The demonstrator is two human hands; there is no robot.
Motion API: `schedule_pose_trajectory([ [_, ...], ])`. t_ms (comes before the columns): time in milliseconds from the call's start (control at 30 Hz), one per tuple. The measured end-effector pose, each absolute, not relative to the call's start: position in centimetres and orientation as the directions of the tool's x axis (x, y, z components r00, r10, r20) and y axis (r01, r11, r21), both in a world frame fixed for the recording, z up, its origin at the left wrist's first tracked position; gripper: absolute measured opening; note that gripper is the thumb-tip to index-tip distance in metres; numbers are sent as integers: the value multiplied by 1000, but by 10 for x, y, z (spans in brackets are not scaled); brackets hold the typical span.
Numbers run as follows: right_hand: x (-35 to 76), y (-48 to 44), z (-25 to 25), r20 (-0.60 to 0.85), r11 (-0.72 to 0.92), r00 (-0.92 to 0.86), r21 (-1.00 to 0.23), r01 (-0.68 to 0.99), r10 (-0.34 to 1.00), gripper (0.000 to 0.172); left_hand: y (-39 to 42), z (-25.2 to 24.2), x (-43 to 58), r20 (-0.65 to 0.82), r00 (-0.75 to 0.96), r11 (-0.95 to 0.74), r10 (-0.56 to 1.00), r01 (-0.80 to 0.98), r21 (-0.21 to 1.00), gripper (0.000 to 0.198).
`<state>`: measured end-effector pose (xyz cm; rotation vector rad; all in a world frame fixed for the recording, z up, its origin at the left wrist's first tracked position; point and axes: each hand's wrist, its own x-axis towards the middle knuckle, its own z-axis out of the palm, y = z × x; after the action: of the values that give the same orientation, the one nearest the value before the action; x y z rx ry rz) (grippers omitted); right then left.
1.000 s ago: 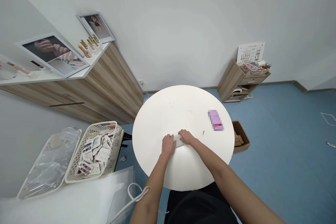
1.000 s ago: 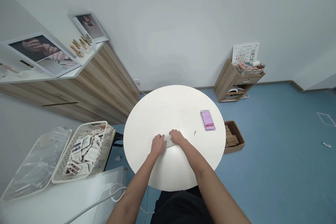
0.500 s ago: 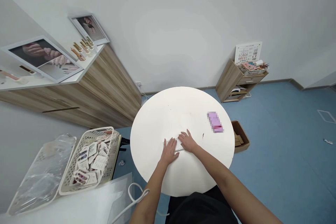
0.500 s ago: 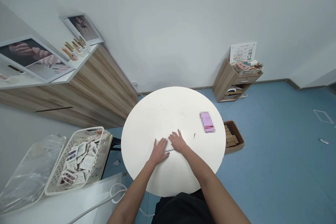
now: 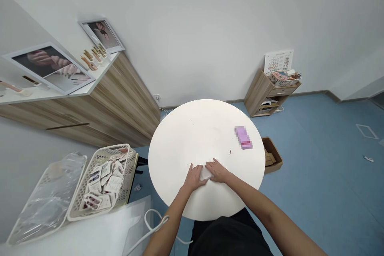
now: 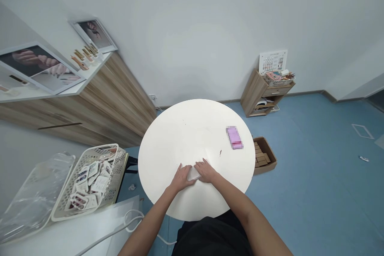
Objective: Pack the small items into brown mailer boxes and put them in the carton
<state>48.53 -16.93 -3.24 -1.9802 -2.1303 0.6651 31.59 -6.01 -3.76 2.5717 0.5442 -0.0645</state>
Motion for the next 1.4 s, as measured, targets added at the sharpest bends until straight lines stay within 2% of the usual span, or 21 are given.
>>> schedule_pose_trajectory([
  [100,487,-168,-23,-209,-10,-93,-446,895,973,45,-54,-30,318,-261,894,-719,364,448,531,45],
  [233,492,-158,-11,-229,-71,-39,-452,889,973,28,-37,-19,324,-343,863,-622,370,505,599,41],
  [367,500,-144,-7,-238,-133,18,-477,869,971,21,-20,-9,329,-414,823,-461,388,563,687,34],
  [467,507,-133,-11,-257,-192,67,-500,845,964,20,-11,-7,330,-426,786,-378,448,598,707,39],
  [533,511,-125,-15,-267,-219,91,-505,835,959,20,-8,-10,330,-415,762,-396,497,625,673,43],
  [600,514,-115,-19,-281,-246,115,-493,834,953,22,-8,-15,331,-337,746,-472,575,638,608,39],
  [700,518,-104,-25,-311,-296,161,-459,838,937,27,-16,-24,331,-68,737,-644,673,628,436,34],
  [767,520,-99,-29,-322,-324,188,-445,835,928,30,-26,-31,331,70,770,-747,634,587,312,40],
  [800,521,-98,-31,-323,-335,200,-442,832,925,30,-32,-35,330,95,800,-790,592,552,268,43],
  [900,521,-99,-38,-306,-358,237,-440,824,922,30,-48,-49,327,64,879,-867,472,449,215,53],
  [1033,516,-114,-47,-191,-386,336,-433,814,922,35,-59,-64,324,-25,890,-872,455,451,190,63],
  [1133,507,-134,-54,-124,-560,572,-448,697,811,48,-63,-68,324,-37,883,-868,469,468,169,66],
  [1233,497,-159,-60,-197,-773,795,-450,447,574,59,-71,-69,326,-22,873,-859,488,484,165,67],
  [1300,490,-172,-63,-254,-834,848,-448,322,464,61,-82,-70,327,-18,852,-838,524,519,167,69],
  [1400,483,-184,-67,-312,-859,870,-467,210,382,55,-107,-74,328,-18,822,-808,570,564,172,71],
])
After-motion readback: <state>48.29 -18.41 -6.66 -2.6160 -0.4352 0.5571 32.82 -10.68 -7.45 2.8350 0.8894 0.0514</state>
